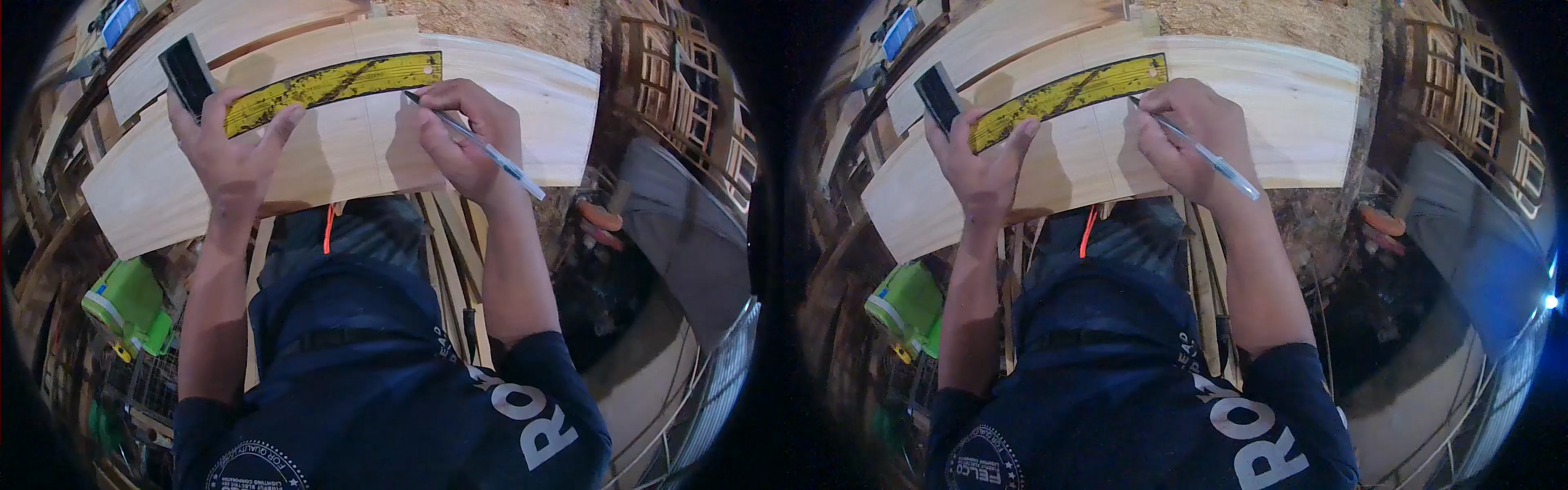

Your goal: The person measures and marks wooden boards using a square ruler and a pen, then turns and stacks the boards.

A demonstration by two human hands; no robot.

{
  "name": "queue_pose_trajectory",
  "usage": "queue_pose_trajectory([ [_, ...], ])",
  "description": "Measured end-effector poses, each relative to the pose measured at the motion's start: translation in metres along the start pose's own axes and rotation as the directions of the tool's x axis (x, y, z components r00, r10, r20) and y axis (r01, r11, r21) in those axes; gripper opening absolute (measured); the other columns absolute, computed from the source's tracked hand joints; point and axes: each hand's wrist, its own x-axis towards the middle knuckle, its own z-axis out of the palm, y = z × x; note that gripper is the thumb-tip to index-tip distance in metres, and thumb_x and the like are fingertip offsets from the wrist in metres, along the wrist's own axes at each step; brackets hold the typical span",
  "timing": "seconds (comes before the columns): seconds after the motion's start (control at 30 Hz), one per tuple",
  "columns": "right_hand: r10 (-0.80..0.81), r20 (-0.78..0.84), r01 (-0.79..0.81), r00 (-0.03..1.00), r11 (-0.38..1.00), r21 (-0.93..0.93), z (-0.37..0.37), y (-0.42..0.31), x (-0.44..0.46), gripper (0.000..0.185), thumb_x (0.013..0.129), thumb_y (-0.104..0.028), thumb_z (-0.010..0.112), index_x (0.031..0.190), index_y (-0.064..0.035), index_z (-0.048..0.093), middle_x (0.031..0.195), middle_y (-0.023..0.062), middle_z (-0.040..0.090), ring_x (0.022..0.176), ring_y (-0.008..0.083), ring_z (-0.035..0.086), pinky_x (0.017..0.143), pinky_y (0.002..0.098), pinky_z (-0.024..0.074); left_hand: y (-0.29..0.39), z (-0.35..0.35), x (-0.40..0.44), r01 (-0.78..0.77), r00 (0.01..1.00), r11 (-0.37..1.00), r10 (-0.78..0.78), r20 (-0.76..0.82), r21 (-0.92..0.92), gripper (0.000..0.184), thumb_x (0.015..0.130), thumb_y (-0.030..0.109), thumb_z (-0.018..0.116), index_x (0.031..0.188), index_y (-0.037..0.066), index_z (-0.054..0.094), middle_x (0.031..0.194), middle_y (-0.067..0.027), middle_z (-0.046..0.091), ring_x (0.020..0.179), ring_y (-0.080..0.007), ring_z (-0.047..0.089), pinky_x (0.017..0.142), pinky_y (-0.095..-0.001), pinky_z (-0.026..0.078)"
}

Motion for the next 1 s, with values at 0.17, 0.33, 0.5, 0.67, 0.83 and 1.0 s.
queue_pose_trajectory([
  [0.17,0.018,-0.012,-0.018,1.000,1.000,-0.005,0.0026,-0.0004,-0.0014,0.020,0.084,-0.016,0.073,0.098,-0.0026,0.069,0.097,0.0163,0.074,0.090,0.0328,0.074,0.082,0.0385,0.0596,0.0004,0.0013,-0.0017,-0.079,0.996,0.989,0.085,-0.039,0.124,0.061,0.069,0.037,0.098,0.111,0.006,0.067,0.140,-0.0324,0.046,0.133,-0.0442,0.047,0.109,-0.0476,0.043],
  [0.33,0.022,0.005,-0.022,1.000,0.999,-0.028,0.0047,0.0052,-0.0015,0.021,0.084,-0.016,0.073,0.099,-0.0019,0.069,0.098,0.0170,0.075,0.090,0.0318,0.075,0.083,0.0380,0.0595,-0.0013,0.0001,-0.0022,-0.044,0.998,0.992,0.049,-0.047,0.114,0.060,0.069,0.039,0.098,0.110,0.007,0.067,0.140,-0.0319,0.046,0.134,-0.0438,0.046,0.111,-0.0483,0.042],
  [0.5,0.065,0.014,-0.066,0.998,0.995,0.069,0.0016,0.0032,-0.0008,0.020,0.085,-0.015,0.073,0.098,-0.0002,0.069,0.098,0.0172,0.076,0.091,0.0285,0.076,0.084,0.0371,0.0590,0.0023,0.0010,-0.0016,-0.054,0.996,0.989,0.063,-0.064,0.134,0.060,0.069,0.040,0.098,0.109,0.007,0.067,0.140,-0.0314,0.046,0.133,-0.0451,0.046,0.111,-0.0495,0.041],
  [0.67,0.081,0.001,-0.081,0.997,0.995,0.063,0.0023,-0.0001,-0.0008,0.020,0.085,-0.015,0.072,0.098,0.0005,0.069,0.097,0.0174,0.076,0.091,0.0292,0.076,0.083,0.0370,0.0590,-0.0057,0.0042,-0.0025,-0.056,0.996,0.991,0.063,-0.057,0.121,0.063,0.066,0.045,0.098,0.111,0.012,0.069,0.154,-0.0382,0.034,0.142,-0.0502,0.040,0.114,-0.0561,0.036],
  [0.83,0.039,-0.015,-0.038,0.999,0.996,0.081,0.0032,0.0009,-0.0004,0.020,0.084,-0.015,0.072,0.097,-0.0004,0.069,0.096,0.0169,0.075,0.089,0.0306,0.075,0.082,0.0374,0.0590,0.0030,-0.0007,-0.0019,-0.057,0.998,0.985,0.060,-0.015,0.163,0.056,0.071,0.036,0.097,0.110,0.007,0.068,0.141,-0.0327,0.047,0.138,-0.0469,0.042,0.113,-0.0518,0.039],
  [1.0,0.029,-0.010,-0.028,1.000,0.997,0.071,0.0019,0.0004,-0.0001,0.018,0.084,-0.015,0.073,0.095,-0.0008,0.069,0.094,0.0170,0.074,0.086,0.0329,0.074,0.079,0.0383,0.0588,0.0023,-0.0005,-0.0001,-0.071,0.996,0.993,0.075,-0.038,0.096,0.057,0.071,0.035,0.097,0.110,0.006,0.067,0.136,-0.0319,0.050,0.133,-0.0458,0.046,0.110,-0.0504,0.041],
])
